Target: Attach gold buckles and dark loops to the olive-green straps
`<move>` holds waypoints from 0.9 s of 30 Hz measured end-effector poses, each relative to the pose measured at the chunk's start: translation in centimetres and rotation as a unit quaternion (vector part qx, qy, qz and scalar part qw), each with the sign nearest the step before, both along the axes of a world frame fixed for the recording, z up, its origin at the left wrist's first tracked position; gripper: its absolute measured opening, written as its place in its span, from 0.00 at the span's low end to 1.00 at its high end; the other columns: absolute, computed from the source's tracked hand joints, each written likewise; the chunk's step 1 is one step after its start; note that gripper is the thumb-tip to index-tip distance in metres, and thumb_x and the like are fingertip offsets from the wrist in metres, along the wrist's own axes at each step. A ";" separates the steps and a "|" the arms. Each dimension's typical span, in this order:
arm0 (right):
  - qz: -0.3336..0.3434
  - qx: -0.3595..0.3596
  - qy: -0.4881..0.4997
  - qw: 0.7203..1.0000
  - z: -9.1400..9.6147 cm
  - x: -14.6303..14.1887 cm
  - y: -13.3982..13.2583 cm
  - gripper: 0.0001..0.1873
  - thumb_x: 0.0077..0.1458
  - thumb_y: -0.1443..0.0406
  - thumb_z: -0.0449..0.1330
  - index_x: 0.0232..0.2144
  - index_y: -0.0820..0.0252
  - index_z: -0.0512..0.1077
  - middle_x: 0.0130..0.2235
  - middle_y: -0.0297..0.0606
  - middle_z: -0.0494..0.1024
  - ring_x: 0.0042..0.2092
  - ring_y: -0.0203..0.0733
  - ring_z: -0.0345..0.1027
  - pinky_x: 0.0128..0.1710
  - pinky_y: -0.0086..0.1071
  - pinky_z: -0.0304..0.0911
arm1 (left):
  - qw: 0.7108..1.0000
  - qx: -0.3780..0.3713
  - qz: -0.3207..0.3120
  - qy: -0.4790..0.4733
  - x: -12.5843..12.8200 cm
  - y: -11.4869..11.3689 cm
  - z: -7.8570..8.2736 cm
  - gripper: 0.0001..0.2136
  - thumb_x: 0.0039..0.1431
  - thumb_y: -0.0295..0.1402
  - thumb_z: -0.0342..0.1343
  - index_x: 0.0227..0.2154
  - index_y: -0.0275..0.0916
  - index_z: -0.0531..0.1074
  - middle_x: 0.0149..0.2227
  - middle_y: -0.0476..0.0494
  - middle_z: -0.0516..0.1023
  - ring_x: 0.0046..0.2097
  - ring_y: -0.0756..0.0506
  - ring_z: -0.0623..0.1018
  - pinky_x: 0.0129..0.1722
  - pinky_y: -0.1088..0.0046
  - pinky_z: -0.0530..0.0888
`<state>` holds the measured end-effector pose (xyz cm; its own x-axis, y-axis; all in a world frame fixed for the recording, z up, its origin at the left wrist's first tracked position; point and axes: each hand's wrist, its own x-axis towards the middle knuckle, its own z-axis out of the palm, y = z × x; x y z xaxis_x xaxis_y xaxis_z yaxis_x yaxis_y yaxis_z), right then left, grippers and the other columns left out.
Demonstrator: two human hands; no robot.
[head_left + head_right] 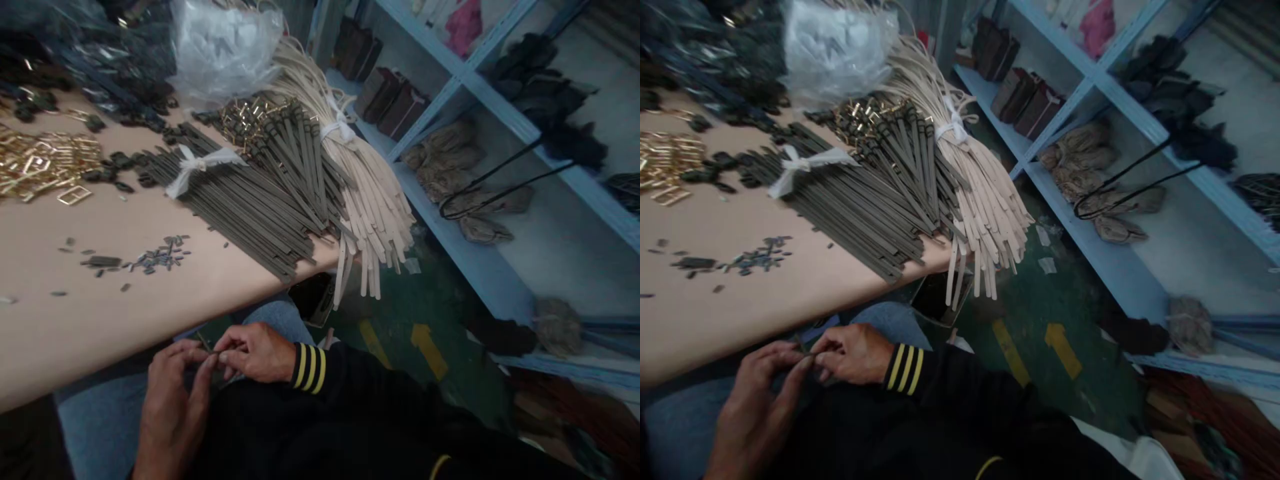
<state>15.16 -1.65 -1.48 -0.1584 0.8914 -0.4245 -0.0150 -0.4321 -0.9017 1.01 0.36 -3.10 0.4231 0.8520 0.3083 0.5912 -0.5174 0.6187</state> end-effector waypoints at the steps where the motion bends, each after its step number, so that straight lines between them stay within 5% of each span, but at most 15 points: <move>1: 0.000 -0.001 -0.002 1.000 -0.1 0.1 0.0 0.08 0.47 0.73 0.52 0.23 0.55 0.63 0.19 0.27 0.64 0.22 0.32 0.64 0.25 0.25 0.62 | 1.000 0.005 -0.006 -0.001 0.1 0.0 0.0 0.07 0.54 0.37 0.44 0.28 0.39 0.62 0.31 0.42 0.65 0.35 0.42 0.68 0.36 0.62 0.66; 8: -0.010 -0.063 0.063 0.996 -1.3 0.0 -0.2 0.04 0.46 0.69 0.54 0.23 0.57 0.63 0.17 0.30 0.67 0.18 0.33 0.63 0.20 0.27 0.62 | 0.998 0.049 -0.006 0.040 1.1 -1.2 0.9 0.03 0.53 0.24 0.45 0.29 0.38 0.60 0.32 0.42 0.63 0.36 0.44 0.66 0.34 0.67 0.67; 15: -0.059 -0.071 0.059 0.994 -1.6 0.0 0.1 0.08 0.43 0.64 0.56 0.26 0.62 0.62 0.22 0.30 0.69 0.19 0.28 0.61 0.19 0.24 0.60 | 0.997 -0.048 -0.057 -0.010 0.7 -2.6 2.0 0.06 0.52 0.20 0.44 0.28 0.37 0.58 0.31 0.44 0.63 0.36 0.49 0.67 0.35 0.73 0.68; 20: 0.003 -0.042 0.037 0.998 -0.9 -0.1 0.0 0.06 0.45 0.65 0.55 0.27 0.63 0.63 0.24 0.33 0.71 0.21 0.29 0.64 0.22 0.25 0.61 | 0.995 -0.089 0.034 -0.006 -0.4 -1.9 1.8 0.02 0.55 0.26 0.43 0.29 0.37 0.59 0.27 0.47 0.65 0.29 0.51 0.68 0.30 0.76 0.68; 27: 0.113 0.071 -0.122 0.983 0.2 -0.4 -0.4 0.08 0.48 0.73 0.50 0.30 0.64 0.67 0.25 0.35 0.72 0.27 0.35 0.68 0.29 0.28 0.62 | 0.970 -0.173 -0.022 0.170 -0.9 -1.6 1.3 0.08 0.57 0.33 0.40 0.26 0.38 0.60 0.21 0.48 0.68 0.23 0.49 0.69 0.21 0.76 0.62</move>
